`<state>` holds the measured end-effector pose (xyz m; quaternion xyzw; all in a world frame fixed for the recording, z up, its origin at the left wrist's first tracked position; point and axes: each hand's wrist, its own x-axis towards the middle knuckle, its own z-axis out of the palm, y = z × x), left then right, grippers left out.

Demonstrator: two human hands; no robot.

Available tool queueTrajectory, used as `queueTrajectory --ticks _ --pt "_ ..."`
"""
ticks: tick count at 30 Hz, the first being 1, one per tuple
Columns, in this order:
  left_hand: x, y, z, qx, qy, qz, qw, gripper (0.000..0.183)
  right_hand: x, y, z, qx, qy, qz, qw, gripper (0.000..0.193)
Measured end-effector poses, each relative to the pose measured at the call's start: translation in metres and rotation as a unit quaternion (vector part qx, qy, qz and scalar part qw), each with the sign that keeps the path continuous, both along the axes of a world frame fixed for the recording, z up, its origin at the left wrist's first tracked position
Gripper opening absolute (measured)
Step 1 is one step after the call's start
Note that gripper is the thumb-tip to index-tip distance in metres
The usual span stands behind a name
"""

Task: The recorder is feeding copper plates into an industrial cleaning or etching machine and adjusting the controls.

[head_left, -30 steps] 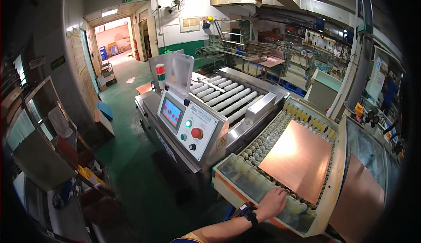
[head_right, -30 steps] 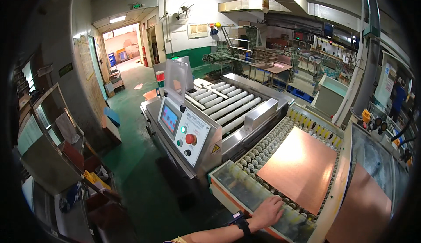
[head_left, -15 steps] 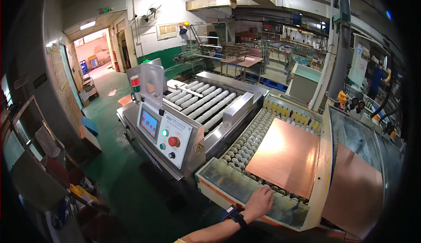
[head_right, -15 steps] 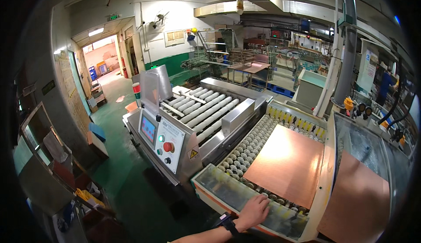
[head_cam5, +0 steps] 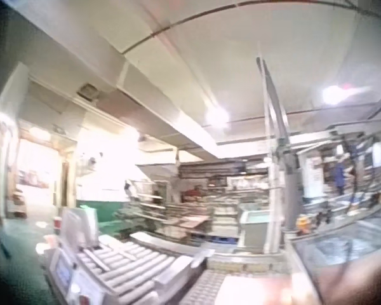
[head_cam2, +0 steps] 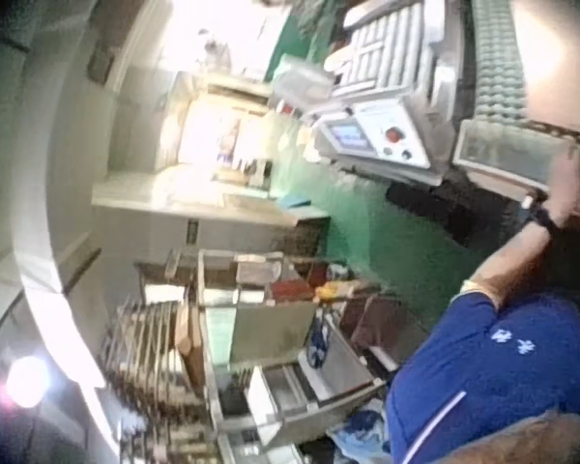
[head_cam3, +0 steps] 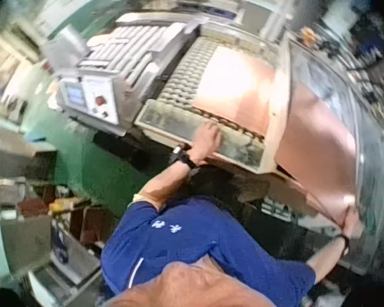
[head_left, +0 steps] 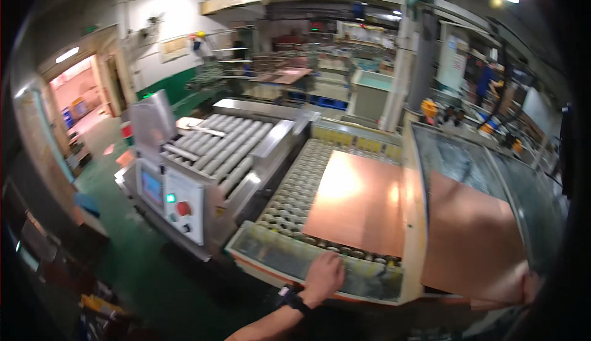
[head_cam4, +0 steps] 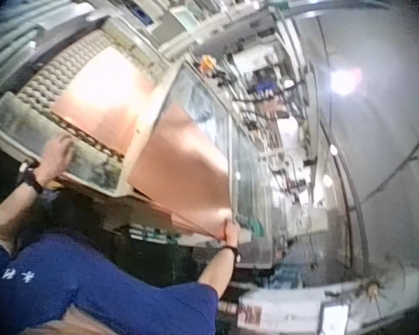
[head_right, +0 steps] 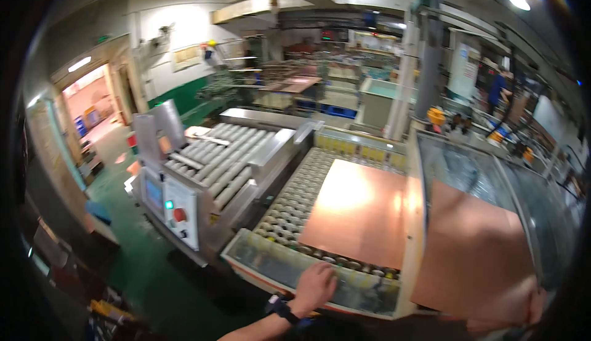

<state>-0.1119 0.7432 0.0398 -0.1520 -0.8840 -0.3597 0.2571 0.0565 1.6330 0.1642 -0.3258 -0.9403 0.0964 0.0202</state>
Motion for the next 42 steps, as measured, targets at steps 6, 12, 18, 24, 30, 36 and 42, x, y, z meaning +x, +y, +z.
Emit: queueTrajectory --ticks 6,12,18,24,30,36,42 --pt "-0.001 0.011 0.014 -0.020 0.024 -0.027 0.999 0.020 0.027 -0.110 0.016 0.020 0.181 -0.027 0.983 0.040" --pt "-0.004 0.017 0.010 -0.019 0.023 -0.033 0.999 0.021 0.034 -0.164 0.049 0.021 0.168 -0.091 0.981 0.038" --pt "0.003 0.009 0.011 -0.034 -0.002 -0.024 0.999 0.020 0.020 -0.180 0.049 0.057 0.181 -0.071 0.979 0.043" --pt "-0.007 0.018 -0.003 0.118 -0.092 -0.046 0.988 0.019 0.027 -0.207 0.065 0.056 0.154 -0.122 0.979 0.044" --pt "0.022 0.077 0.080 0.503 -0.396 -0.190 0.744 0.033 0.019 -0.207 0.066 0.061 0.112 -0.147 0.981 0.045" --pt "0.036 0.119 0.139 0.550 -0.503 -0.288 0.602 0.033 0.022 -0.213 0.067 0.063 0.132 -0.162 0.976 0.046" --pt "0.038 0.138 0.146 0.539 -0.512 -0.299 0.598 0.029 0.021 -0.214 0.072 0.034 0.098 -0.184 0.977 0.051"
